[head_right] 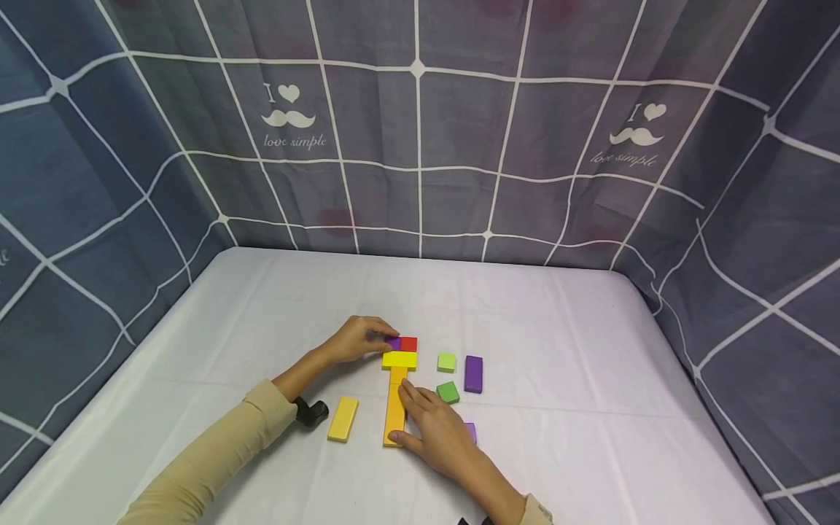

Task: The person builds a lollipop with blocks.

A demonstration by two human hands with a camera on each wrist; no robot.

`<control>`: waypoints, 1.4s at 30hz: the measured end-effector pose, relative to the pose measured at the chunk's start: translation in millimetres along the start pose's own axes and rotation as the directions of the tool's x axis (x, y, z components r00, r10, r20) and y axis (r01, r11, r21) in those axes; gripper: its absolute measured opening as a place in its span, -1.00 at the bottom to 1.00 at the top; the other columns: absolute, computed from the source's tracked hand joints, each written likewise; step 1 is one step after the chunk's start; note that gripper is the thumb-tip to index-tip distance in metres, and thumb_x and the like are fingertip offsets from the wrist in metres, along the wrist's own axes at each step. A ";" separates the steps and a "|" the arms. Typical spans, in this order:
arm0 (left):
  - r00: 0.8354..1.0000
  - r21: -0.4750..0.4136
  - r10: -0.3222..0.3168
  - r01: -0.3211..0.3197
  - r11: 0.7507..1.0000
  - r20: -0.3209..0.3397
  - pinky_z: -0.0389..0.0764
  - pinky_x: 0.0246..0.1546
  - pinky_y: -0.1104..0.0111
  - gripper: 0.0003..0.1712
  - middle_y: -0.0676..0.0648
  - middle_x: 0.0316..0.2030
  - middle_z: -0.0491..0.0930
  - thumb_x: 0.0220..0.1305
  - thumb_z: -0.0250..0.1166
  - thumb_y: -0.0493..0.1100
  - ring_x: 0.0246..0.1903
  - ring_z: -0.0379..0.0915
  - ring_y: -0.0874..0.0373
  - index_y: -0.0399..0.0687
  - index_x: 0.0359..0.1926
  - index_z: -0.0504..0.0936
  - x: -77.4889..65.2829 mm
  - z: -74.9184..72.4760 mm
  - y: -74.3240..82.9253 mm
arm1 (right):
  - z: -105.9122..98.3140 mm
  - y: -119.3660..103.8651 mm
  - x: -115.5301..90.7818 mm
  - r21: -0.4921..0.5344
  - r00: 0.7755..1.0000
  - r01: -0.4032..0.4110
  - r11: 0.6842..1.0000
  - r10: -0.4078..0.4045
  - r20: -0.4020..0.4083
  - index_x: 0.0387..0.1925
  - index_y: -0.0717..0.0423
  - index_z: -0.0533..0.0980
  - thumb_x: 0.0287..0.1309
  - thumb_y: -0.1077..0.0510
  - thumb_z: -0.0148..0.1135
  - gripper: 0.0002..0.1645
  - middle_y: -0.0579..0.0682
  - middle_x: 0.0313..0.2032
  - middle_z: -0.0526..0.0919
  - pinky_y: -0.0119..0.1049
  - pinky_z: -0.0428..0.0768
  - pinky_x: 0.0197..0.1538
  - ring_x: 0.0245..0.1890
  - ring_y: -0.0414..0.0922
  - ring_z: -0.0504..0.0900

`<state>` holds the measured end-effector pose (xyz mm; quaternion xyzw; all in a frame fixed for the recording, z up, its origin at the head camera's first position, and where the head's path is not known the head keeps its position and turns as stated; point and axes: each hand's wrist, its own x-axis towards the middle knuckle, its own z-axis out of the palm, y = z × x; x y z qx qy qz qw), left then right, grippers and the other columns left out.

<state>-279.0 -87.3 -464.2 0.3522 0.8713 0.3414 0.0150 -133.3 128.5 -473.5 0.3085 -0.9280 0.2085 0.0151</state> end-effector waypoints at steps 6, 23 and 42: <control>1.000 -0.017 -0.015 0.015 1.000 -0.013 0.46 0.05 0.28 -0.65 -0.04 -0.11 0.61 0.07 0.37 -0.21 -0.07 0.49 0.13 -0.17 -0.06 0.65 -1.4 -2.4 1.2 | 0.9 -0.1 0.4 -0.003 1.000 -0.001 1.000 0.001 0.001 0.31 0.16 0.23 0.15 -0.31 0.06 -0.13 -0.02 0.34 0.18 -0.08 0.33 0.21 0.25 -0.03 0.27; 0.983 -0.129 -0.111 0.092 0.987 -0.147 0.50 -0.01 0.15 -0.49 0.10 -0.03 0.56 0.05 0.37 0.06 -0.02 0.47 0.12 -0.04 0.02 0.61 -100.2 -38.0 28.3 | 1.7 -1.9 0.9 -0.009 1.000 -0.016 1.000 0.016 0.007 0.31 0.14 0.22 0.14 -0.34 0.04 -0.12 -0.05 0.35 0.17 -0.08 0.32 0.22 0.25 -0.01 0.28; 0.989 -0.029 0.022 -0.018 0.999 0.144 0.36 0.15 0.27 -0.20 0.06 0.12 0.44 -0.13 0.49 0.04 0.15 0.32 0.15 -0.11 0.18 0.47 -139.2 -18.5 27.8 | 1.5 -1.8 0.5 0.011 0.999 -0.030 0.999 0.030 0.019 0.32 0.13 0.22 0.13 -0.33 0.05 -0.12 -0.06 0.35 0.16 -0.10 0.30 0.24 0.26 -0.03 0.25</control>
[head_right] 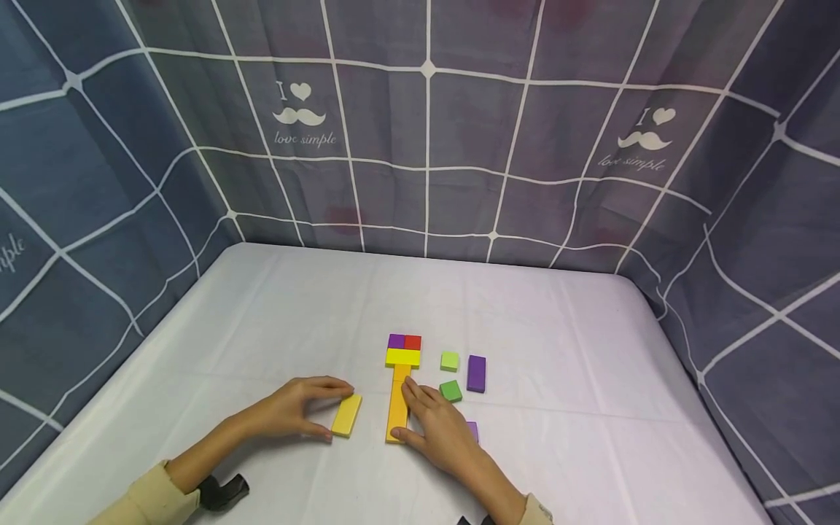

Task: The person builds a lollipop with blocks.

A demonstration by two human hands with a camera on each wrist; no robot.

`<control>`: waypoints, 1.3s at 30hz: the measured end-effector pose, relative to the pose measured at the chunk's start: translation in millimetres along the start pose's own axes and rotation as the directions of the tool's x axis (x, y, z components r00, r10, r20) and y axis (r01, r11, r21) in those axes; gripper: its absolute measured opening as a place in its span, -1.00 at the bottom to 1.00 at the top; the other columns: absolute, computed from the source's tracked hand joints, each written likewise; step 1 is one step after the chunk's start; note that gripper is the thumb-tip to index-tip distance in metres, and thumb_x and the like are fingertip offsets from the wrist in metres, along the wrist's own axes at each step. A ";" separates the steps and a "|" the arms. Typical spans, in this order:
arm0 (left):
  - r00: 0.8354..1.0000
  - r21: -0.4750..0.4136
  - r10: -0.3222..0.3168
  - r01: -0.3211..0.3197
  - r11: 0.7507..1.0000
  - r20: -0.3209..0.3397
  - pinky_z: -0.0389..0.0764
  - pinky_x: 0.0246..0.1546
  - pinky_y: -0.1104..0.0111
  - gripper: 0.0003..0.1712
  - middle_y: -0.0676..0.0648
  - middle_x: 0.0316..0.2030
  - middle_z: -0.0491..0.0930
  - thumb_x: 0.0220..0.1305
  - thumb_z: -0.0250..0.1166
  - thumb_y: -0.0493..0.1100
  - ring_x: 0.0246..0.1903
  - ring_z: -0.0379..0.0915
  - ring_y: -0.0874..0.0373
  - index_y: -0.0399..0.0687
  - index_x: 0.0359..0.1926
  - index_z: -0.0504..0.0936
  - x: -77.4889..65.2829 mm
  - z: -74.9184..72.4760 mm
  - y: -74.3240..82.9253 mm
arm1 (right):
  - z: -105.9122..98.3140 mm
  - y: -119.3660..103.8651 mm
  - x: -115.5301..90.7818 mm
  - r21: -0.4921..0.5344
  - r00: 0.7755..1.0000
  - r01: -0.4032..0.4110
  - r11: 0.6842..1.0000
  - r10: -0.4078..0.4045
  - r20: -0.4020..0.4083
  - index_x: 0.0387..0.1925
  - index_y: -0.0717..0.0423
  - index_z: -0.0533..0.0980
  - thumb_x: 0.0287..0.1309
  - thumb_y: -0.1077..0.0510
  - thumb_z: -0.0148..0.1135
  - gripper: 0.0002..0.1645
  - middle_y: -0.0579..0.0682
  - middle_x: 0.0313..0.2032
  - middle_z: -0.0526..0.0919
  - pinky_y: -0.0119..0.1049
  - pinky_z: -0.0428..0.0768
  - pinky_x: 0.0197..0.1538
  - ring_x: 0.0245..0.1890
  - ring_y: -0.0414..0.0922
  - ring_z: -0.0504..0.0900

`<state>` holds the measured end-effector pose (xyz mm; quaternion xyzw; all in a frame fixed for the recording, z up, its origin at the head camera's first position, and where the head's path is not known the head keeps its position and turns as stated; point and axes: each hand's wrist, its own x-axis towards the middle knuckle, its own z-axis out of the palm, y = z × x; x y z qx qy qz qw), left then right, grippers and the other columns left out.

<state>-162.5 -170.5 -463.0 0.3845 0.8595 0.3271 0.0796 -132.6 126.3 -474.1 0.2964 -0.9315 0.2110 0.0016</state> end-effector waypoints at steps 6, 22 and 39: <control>1.000 0.066 0.021 -0.022 0.998 0.018 0.39 0.13 0.28 -0.25 0.08 0.13 0.43 -0.08 0.47 0.02 0.14 0.32 0.15 -0.10 0.17 0.48 3.5 1.9 -0.4 | 0.1 0.6 0.0 -0.002 1.000 0.008 1.000 -0.008 -0.004 0.31 0.14 0.22 0.14 -0.33 0.04 -0.12 -0.05 0.34 0.18 -0.10 0.31 0.23 0.26 -0.03 0.26; 0.954 0.054 -0.007 0.024 0.998 -0.299 0.39 0.12 0.18 -0.33 -0.08 0.10 0.47 -0.05 0.47 -0.13 0.11 0.36 0.04 -0.22 0.12 0.51 87.1 -26.3 -27.3 | 0.9 1.2 -0.3 -0.014 1.000 0.011 1.000 -0.011 -0.007 0.31 0.15 0.23 0.13 -0.34 0.03 -0.11 -0.03 0.34 0.18 -0.07 0.34 0.20 0.24 0.00 0.28; 0.967 -0.060 -0.086 0.074 0.995 -0.238 0.28 0.20 0.13 -0.30 -0.09 0.14 0.44 -0.06 0.48 -0.09 0.17 0.29 -0.01 -0.16 0.15 0.50 105.4 -9.9 -60.6 | -0.1 0.4 -0.4 -0.022 1.000 0.015 1.000 -0.015 -0.007 0.31 0.15 0.23 0.14 -0.33 0.04 -0.12 -0.04 0.34 0.18 -0.07 0.34 0.20 0.24 0.00 0.29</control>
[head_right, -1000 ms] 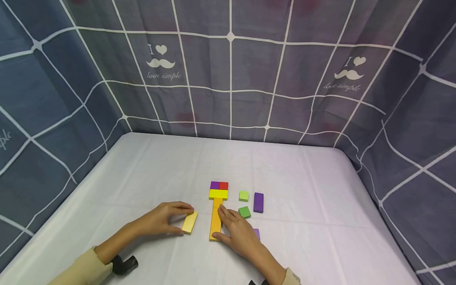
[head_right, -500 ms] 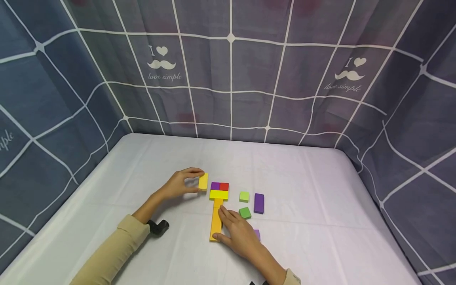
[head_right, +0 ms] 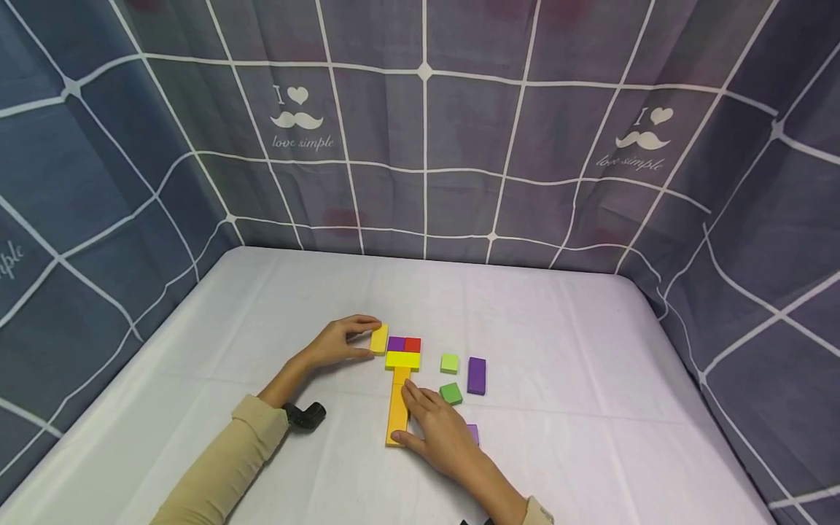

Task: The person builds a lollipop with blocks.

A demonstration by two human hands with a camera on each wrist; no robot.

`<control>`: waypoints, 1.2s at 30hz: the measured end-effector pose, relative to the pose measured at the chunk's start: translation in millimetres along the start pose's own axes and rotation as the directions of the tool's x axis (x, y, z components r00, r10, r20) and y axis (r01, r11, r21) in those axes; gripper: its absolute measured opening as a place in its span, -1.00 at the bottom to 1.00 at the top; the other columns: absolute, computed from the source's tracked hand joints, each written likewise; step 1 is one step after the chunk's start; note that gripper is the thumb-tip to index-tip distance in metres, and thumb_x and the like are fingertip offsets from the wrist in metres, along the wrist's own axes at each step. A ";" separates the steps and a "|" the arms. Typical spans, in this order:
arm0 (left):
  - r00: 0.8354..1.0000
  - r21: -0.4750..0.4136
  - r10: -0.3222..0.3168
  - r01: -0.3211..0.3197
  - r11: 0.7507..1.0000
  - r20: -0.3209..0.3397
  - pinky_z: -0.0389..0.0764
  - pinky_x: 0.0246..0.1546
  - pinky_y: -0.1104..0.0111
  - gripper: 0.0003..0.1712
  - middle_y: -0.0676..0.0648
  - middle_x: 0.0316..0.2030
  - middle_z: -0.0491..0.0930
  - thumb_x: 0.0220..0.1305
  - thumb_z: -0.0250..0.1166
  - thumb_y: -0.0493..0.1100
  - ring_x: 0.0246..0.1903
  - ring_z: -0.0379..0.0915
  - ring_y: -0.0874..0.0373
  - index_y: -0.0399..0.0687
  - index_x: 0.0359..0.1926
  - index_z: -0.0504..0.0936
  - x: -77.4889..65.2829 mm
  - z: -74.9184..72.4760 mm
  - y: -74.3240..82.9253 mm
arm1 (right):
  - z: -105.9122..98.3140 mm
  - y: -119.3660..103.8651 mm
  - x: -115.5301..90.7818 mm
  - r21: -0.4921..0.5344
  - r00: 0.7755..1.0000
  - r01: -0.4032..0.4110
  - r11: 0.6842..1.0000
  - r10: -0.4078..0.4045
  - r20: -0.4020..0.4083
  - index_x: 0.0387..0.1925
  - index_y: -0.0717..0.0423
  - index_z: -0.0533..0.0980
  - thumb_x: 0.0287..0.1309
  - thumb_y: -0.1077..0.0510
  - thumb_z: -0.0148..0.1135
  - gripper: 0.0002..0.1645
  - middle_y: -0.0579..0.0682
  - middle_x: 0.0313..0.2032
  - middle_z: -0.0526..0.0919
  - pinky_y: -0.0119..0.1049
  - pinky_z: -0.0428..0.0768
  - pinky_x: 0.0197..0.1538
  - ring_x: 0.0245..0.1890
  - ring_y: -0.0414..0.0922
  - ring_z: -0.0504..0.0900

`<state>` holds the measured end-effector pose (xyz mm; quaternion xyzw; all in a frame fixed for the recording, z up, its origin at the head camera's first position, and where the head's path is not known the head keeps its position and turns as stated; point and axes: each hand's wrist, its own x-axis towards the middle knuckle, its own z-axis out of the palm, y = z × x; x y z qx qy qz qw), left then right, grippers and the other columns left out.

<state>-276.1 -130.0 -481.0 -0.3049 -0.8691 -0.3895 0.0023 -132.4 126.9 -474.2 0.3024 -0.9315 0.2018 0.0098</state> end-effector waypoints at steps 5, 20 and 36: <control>0.999 -0.029 -0.025 0.024 0.999 -0.026 0.30 0.19 0.18 -0.28 -0.05 0.17 0.42 -0.09 0.49 -0.07 0.18 0.29 0.04 -0.10 0.15 0.50 -3.3 1.9 -3.0 | 0.0 0.0 -0.4 0.001 1.000 -0.004 1.000 0.004 0.004 0.31 0.14 0.22 0.14 -0.33 0.04 -0.12 -0.05 0.35 0.17 -0.07 0.33 0.21 0.25 -0.01 0.27; 0.997 -0.023 -0.067 0.066 0.998 -0.042 0.25 0.22 0.18 -0.27 -0.08 0.16 0.43 -0.08 0.47 -0.01 0.20 0.27 0.03 -0.05 0.17 0.49 -6.2 6.8 -3.3 | 1.2 0.9 0.1 0.006 1.000 -0.001 1.000 0.001 -0.003 0.31 0.14 0.22 0.14 -0.34 0.03 -0.12 -0.05 0.34 0.17 -0.08 0.34 0.21 0.25 -0.02 0.27; 0.997 -0.019 -0.069 0.069 0.997 -0.020 0.24 0.23 0.17 -0.27 -0.02 0.18 0.41 -0.02 0.44 -0.01 0.22 0.24 0.07 -0.05 0.21 0.45 -6.4 8.7 -2.2 | 1.3 0.8 -0.1 0.004 1.000 0.004 1.000 -0.004 -0.012 0.31 0.14 0.23 0.13 -0.35 0.03 -0.11 -0.05 0.34 0.18 -0.08 0.35 0.20 0.24 -0.01 0.28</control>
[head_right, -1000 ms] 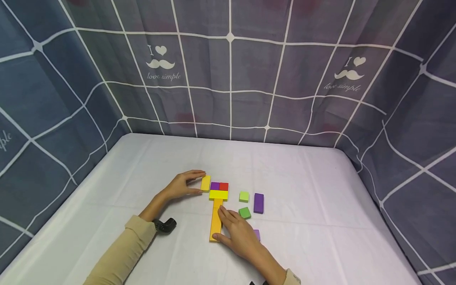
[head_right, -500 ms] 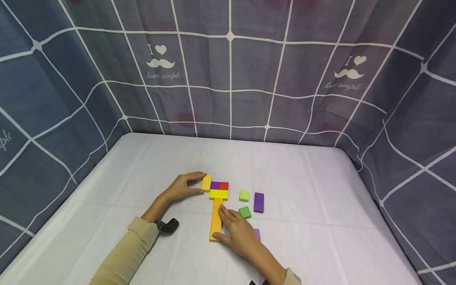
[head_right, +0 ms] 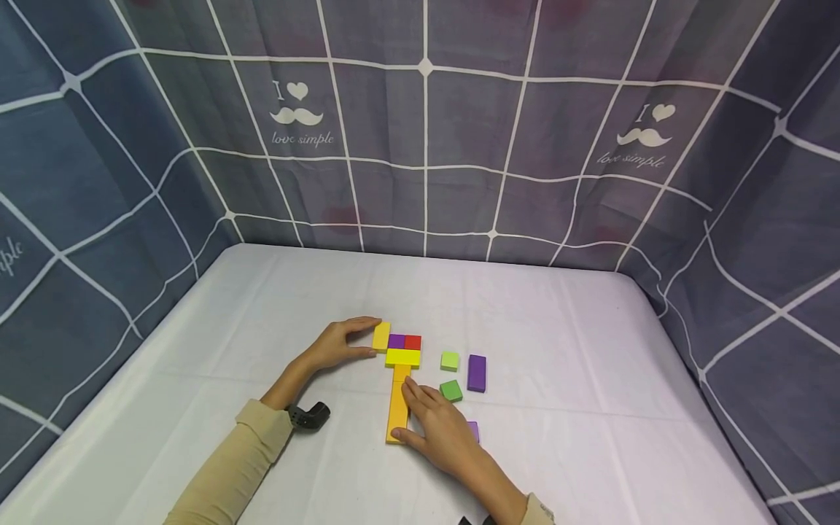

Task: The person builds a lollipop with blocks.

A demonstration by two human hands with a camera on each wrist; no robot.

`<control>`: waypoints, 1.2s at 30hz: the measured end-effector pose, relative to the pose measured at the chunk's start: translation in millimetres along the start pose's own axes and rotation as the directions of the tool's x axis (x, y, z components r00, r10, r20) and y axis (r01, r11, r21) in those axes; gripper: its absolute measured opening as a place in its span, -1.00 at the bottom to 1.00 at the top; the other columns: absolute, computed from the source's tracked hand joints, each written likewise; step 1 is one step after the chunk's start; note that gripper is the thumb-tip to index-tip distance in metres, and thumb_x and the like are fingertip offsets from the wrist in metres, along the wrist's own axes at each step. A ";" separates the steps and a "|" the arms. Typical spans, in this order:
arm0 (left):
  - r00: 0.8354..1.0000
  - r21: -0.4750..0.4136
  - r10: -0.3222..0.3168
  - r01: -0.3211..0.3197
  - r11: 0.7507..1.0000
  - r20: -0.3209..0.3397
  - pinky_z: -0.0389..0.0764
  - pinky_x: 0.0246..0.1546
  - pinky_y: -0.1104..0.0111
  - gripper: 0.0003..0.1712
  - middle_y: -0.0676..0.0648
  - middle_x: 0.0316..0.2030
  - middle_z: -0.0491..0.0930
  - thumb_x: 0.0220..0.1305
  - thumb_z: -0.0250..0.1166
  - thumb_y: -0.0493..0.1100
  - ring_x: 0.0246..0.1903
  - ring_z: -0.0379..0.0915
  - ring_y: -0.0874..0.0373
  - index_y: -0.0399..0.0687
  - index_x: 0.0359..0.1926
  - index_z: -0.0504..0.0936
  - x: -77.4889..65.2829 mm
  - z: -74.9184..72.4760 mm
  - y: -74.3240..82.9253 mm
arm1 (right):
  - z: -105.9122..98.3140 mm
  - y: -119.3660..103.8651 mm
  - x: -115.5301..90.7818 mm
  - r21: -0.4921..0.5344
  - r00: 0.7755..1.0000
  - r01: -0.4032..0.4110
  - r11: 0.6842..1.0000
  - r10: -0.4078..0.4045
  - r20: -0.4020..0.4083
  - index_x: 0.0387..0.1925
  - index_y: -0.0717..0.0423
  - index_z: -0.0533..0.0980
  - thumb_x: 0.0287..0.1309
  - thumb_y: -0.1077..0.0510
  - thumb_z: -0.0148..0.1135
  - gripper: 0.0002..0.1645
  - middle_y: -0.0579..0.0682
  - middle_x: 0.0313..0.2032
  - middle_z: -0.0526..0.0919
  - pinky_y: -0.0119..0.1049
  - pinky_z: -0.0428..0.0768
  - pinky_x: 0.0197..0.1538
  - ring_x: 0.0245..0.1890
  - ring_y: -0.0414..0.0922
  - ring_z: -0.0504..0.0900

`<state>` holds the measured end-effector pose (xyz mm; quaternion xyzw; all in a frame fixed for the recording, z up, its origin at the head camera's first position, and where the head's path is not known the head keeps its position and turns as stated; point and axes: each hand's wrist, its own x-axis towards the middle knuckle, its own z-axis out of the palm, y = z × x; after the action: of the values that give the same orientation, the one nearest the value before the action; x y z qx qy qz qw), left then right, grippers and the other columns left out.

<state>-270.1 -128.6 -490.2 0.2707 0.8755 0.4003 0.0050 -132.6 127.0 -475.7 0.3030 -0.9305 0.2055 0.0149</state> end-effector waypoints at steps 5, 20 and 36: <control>1.000 -0.001 -0.004 0.004 1.000 -0.004 0.24 0.23 0.18 -0.27 -0.02 0.18 0.41 -0.02 0.43 0.01 0.22 0.24 0.08 -0.03 0.21 0.45 0.5 0.4 0.0 | -0.6 0.6 0.9 0.005 1.000 0.002 1.000 -0.002 -0.002 0.31 0.14 0.24 0.13 -0.34 0.04 -0.12 -0.05 0.34 0.19 -0.08 0.34 0.21 0.24 -0.02 0.28; 1.000 0.010 -0.007 0.007 1.000 0.008 0.22 0.24 0.18 -0.27 -0.01 0.19 0.40 0.00 0.41 0.05 0.23 0.22 0.09 0.00 0.22 0.44 0.7 0.7 -3.3 | 0.5 2.3 1.2 -0.018 1.000 0.021 1.000 -0.021 -0.017 0.30 0.13 0.25 0.12 -0.36 0.04 -0.11 -0.06 0.33 0.21 -0.07 0.35 0.20 0.23 -0.05 0.30; 1.000 0.011 -0.006 0.006 1.000 0.017 0.21 0.24 0.14 -0.27 -0.01 0.20 0.39 0.01 0.40 0.05 0.23 0.22 0.06 0.03 0.24 0.42 -1.1 -0.1 -1.6 | -13.6 4.3 7.4 -0.014 0.951 0.125 0.992 -0.124 -0.284 0.10 0.13 0.49 0.09 -0.14 0.25 -0.38 0.00 0.14 0.48 -0.07 0.41 0.14 0.09 -0.07 0.46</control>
<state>-270.0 -130.1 -491.4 0.2716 0.8783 0.3932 0.0119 -142.4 131.4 -463.7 0.3286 -0.8972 0.2474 0.1605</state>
